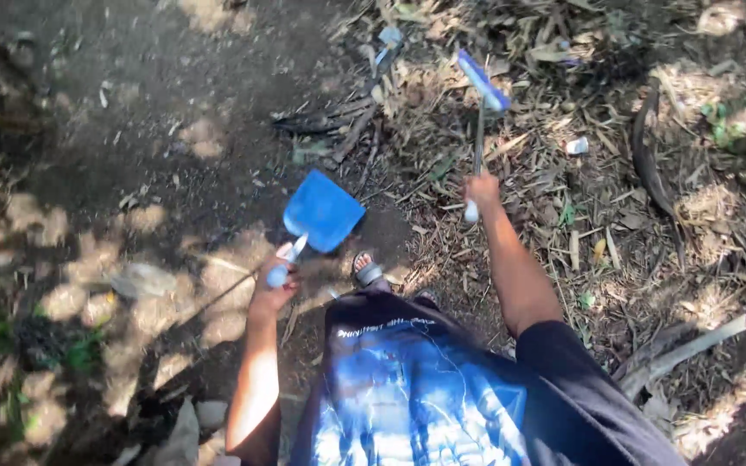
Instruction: Cleaning dry leaves and debris from the ground using a handheld broom and a dustpan.
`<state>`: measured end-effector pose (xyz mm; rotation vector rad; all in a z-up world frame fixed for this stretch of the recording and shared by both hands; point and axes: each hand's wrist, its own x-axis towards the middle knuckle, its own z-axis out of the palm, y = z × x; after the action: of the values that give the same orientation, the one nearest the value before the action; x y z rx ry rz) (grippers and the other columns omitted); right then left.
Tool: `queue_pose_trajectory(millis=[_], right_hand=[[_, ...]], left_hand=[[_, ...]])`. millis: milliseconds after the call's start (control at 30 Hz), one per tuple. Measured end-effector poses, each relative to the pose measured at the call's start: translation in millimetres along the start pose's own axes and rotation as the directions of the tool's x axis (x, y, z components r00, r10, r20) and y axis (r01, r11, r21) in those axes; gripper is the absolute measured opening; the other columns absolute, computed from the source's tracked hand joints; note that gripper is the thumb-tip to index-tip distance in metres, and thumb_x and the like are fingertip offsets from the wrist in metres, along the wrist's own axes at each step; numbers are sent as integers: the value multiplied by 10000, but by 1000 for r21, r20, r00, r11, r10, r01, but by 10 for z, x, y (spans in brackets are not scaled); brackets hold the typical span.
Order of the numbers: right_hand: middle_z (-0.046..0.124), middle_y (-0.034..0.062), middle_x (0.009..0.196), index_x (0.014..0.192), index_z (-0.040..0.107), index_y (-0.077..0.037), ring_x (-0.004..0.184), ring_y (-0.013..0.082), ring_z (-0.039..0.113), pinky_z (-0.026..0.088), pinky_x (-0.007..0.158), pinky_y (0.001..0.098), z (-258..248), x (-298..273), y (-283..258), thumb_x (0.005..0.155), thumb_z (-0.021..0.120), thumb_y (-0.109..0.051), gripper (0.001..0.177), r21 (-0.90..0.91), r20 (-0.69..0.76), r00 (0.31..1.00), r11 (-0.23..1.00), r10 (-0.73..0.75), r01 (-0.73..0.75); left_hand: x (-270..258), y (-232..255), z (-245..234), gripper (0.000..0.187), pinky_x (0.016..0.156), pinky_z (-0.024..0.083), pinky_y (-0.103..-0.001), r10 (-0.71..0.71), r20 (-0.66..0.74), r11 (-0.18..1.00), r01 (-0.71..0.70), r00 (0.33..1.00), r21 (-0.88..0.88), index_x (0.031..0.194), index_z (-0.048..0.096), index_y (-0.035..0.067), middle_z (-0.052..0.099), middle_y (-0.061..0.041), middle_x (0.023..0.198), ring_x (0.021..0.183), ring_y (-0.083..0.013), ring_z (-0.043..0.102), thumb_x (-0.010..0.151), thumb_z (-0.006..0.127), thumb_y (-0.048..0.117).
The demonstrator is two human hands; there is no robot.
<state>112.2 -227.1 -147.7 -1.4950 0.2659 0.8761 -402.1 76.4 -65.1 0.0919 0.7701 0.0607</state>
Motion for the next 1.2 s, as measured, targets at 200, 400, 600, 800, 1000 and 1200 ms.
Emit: queue_pose_trajectory(millis=[200, 400, 600, 800, 1000, 1200], right_hand=[[531, 48, 618, 897, 561, -17, 447, 149, 499, 416, 377, 312, -164, -1130, -124, 937, 520, -79, 84, -3, 49, 998, 999, 50, -50], [506, 53, 655, 864, 473, -51, 463, 94, 415, 326, 360, 226, -474, -1326, 906, 980, 495, -84, 122, 411, 330, 817, 707, 473, -575], [487, 39, 586, 812, 535, -23, 420, 143, 441, 357, 363, 296, -814, -165, 1435, 937, 502, -33, 129, 237, 250, 878, 854, 408, -464], [550, 70, 582, 773, 586, -9, 426, 156, 524, 420, 389, 317, -696, 184, 1063, 911, 617, -57, 150, -41, 7, 937, 936, 349, -349], [537, 85, 574, 772, 563, -8, 420, 162, 501, 398, 372, 313, -719, -172, 933, 914, 623, -47, 158, 50, 3, 961, 960, 276, -276], [564, 61, 583, 762, 614, -27, 442, 157, 527, 438, 395, 317, -1261, -420, 801, 911, 680, -118, 187, 140, -40, 985, 977, 167, -160]], left_hand=[[455, -106, 104, 329, 492, 403, -309, -84, 24, 987, 80, 996, 137, 1163, 643, 178, 629, -1, 702, 504, -143, 505, 838, 652, 225], [668, -102, 315, 250, 542, 417, -338, -56, -46, 996, 59, 997, 67, 1026, 651, 142, 637, -24, 729, 541, -154, 513, 873, 635, 339], [771, -375, 706, 204, 534, 395, -314, -25, -116, 963, 55, 993, 264, 931, 646, 138, 588, -13, 687, 535, -153, 496, 895, 620, 337], [997, -642, 1149, 296, 479, 382, -313, -55, -172, 898, 124, 984, 422, 840, 583, 135, 554, -15, 666, 512, -139, 466, 976, 562, 397], [1118, -885, 1627, 507, 467, 366, -301, -61, -162, 842, 138, 985, 521, 855, 595, 88, 564, -20, 664, 491, -116, 431, 1032, 431, 534], [640, -1435, 2354, 460, 469, 368, -319, -39, -147, 702, 132, 988, 700, 847, 537, 125, 554, -18, 660, 487, -138, 439, 1013, 392, 529]])
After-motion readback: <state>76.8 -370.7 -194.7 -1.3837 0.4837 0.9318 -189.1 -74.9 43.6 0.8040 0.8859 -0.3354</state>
